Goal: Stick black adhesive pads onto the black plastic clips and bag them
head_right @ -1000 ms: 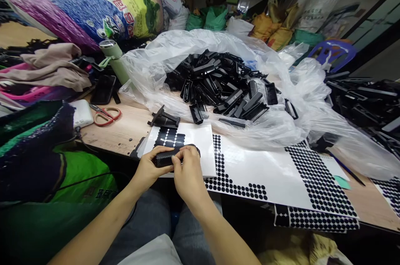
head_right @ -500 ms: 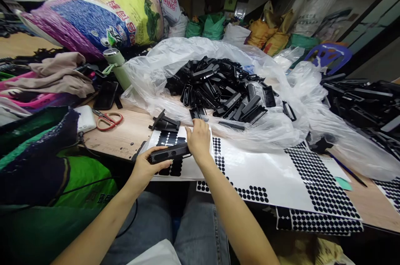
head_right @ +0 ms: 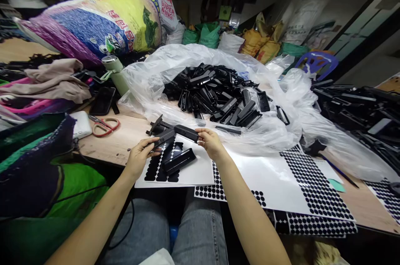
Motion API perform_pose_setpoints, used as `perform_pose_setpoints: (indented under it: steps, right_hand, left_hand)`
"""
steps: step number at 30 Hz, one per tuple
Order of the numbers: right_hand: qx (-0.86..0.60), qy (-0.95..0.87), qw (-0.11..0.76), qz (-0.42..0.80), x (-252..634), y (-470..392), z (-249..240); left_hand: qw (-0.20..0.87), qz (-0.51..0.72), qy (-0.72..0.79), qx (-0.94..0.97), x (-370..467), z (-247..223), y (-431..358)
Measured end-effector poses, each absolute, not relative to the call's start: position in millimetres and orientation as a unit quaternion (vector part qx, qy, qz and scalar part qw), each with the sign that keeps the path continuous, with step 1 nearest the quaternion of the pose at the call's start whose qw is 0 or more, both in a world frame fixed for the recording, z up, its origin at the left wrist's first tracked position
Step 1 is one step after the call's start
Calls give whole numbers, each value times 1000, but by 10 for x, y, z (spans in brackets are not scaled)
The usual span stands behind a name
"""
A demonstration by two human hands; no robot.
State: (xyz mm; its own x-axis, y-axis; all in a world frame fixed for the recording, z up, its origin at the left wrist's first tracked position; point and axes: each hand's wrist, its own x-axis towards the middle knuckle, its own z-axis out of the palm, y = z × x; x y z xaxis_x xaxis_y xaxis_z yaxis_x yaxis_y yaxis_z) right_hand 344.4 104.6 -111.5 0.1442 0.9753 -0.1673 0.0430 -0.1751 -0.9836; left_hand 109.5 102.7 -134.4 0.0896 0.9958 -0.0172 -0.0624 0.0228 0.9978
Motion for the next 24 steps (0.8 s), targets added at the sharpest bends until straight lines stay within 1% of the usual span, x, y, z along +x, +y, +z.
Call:
perform_pose_setpoints:
  steps: [3, 7, 10, 12, 13, 14, 16, 18, 19, 20, 24]
  right_hand:
    - [-547, -389, 483, 562, 3486, 916, -1058]
    - [-507, -352, 492, 614, 3484, 786, -954]
    - [-492, -350, 458, 653, 3379, 670, -874]
    - [-483, -378, 424, 667, 3304, 607, -854]
    - [-490, -404, 415, 651, 3292, 589, -864]
    - [-522, -436, 410, 607, 3308, 580, -890]
    - [-639, -479, 397, 452, 3432, 594, -989]
    - [-749, -470, 361, 296, 3642, 644, -1137]
    - [-778, -458, 344, 257, 3751, 679, -1220]
    - [-796, -449, 330, 237, 3848, 718, -1302]
    - [-817, -446, 290, 223, 4007, 862, -1558]
  left_hand:
    - [566, 477, 467, 483, 1080, -1311, 1033]
    - [596, 474, 476, 440, 1111, -1211, 963]
    - [683, 436, 427, 400, 1190, -1068, 866]
    - [719, 394, 411, 399, 1252, -979, 806]
    - [724, 378, 415, 401, 1280, -949, 783]
    - [722, 370, 425, 401, 1305, -933, 767]
    - [718, 369, 445, 387, 1342, -938, 753]
    - [721, 374, 458, 362, 1369, -972, 754]
    - [720, 377, 464, 351, 1381, -990, 756]
    - [720, 380, 470, 341, 1396, -1004, 758]
    - [718, 387, 485, 317, 1462, -1009, 755]
